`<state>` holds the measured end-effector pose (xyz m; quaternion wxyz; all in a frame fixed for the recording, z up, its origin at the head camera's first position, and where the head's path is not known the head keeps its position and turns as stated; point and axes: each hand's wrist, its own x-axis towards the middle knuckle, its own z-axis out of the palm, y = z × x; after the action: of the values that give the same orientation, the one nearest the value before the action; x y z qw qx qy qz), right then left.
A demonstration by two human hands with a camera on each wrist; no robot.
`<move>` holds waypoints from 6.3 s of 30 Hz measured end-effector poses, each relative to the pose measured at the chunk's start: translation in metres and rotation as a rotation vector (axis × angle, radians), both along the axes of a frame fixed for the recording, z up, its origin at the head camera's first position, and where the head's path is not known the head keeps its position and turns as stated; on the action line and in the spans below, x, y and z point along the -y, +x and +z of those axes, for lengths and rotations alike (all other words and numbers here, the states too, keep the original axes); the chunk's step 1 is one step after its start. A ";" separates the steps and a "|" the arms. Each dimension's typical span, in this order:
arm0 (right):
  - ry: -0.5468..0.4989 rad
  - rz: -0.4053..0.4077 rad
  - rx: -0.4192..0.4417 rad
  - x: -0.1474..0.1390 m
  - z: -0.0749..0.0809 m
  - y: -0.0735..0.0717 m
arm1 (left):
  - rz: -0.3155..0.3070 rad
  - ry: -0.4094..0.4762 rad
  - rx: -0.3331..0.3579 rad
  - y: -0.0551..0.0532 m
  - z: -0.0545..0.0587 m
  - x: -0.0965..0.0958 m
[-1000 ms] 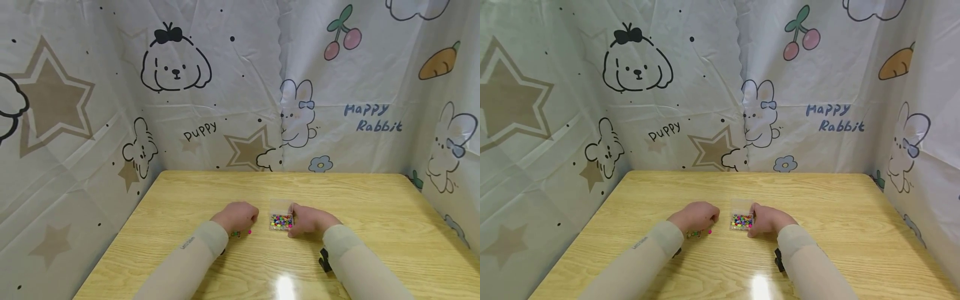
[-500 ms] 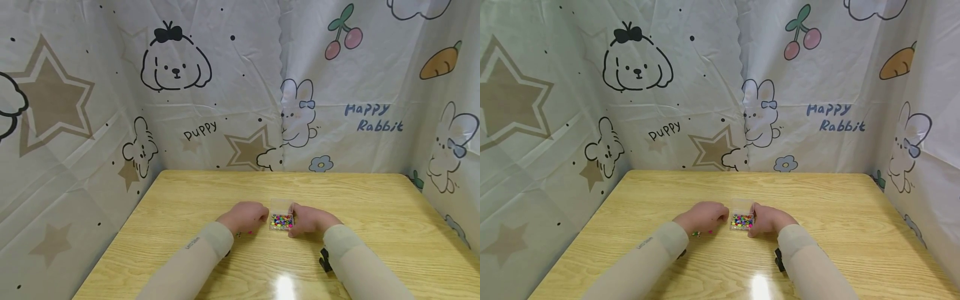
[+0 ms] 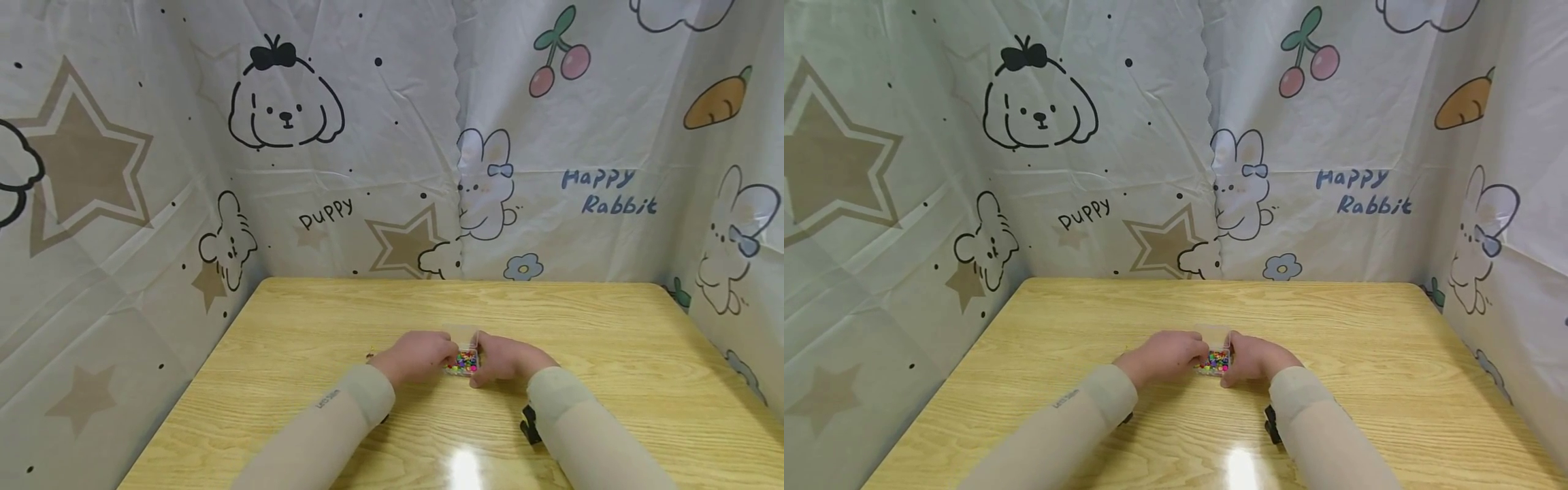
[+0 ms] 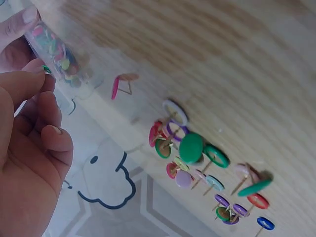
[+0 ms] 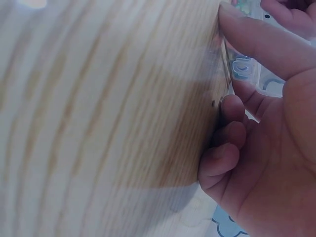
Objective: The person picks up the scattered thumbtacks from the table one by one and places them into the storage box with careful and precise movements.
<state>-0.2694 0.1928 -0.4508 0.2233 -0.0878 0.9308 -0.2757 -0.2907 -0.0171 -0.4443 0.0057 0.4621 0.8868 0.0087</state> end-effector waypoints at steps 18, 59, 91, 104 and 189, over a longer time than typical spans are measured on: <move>-0.035 -0.006 0.006 -0.001 -0.004 -0.002 | 0.040 0.027 0.037 -0.005 -0.004 0.015; -0.055 -0.025 0.021 0.002 -0.001 0.000 | -0.027 0.094 -0.114 -0.003 -0.011 0.013; -0.048 -0.030 0.029 0.000 0.001 0.002 | 0.258 -0.047 0.051 -0.021 0.011 0.067; -0.035 -0.015 0.021 0.001 0.001 0.001 | 0.399 -0.077 0.071 -0.026 0.000 0.072; -0.020 -0.005 0.010 0.001 0.002 0.001 | 0.368 -0.106 0.190 -0.025 0.013 0.086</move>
<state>-0.2681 0.1921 -0.4490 0.2262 -0.0862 0.9272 -0.2860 -0.3153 -0.1030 -0.4312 0.1121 0.2883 0.9509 0.0067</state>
